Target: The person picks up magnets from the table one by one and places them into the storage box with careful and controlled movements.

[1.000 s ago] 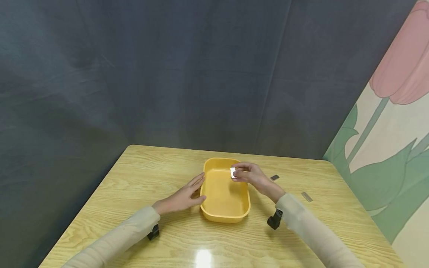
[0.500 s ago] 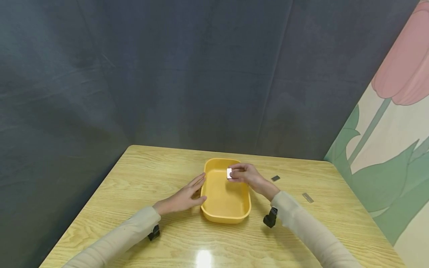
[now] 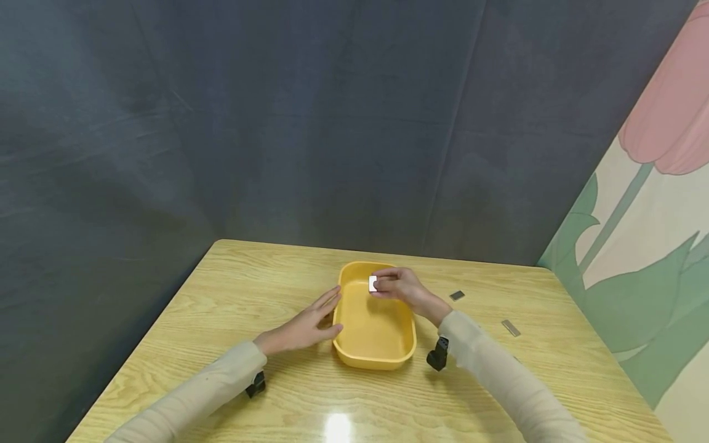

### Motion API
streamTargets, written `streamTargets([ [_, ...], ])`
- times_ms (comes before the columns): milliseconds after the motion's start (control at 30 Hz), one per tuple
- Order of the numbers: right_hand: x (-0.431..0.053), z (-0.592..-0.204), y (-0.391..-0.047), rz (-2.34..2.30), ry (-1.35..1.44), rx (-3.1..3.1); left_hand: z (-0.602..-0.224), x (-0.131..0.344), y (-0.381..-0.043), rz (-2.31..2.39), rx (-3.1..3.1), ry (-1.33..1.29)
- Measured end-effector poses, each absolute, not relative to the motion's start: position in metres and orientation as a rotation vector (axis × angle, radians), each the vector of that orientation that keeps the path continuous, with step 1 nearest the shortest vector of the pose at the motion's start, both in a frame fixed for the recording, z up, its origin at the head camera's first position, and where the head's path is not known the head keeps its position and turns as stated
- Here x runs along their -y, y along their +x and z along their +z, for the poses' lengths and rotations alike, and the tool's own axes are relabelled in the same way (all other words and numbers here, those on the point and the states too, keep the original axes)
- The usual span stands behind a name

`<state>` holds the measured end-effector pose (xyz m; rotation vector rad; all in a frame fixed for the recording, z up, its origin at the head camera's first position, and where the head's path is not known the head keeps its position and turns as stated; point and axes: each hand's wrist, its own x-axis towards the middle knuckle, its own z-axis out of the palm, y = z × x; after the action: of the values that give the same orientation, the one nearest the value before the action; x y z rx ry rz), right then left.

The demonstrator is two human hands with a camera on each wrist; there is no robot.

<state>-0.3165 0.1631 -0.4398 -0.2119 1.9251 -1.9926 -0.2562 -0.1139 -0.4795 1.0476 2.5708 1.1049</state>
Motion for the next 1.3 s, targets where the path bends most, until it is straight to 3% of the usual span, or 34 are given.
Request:
streamTargets([
  [1300,-0.143,-0.453,-0.336,-1.927,-0.223,-1.951,-0.478,0.114,-0.256,1.084,-2.563,1.043],
])
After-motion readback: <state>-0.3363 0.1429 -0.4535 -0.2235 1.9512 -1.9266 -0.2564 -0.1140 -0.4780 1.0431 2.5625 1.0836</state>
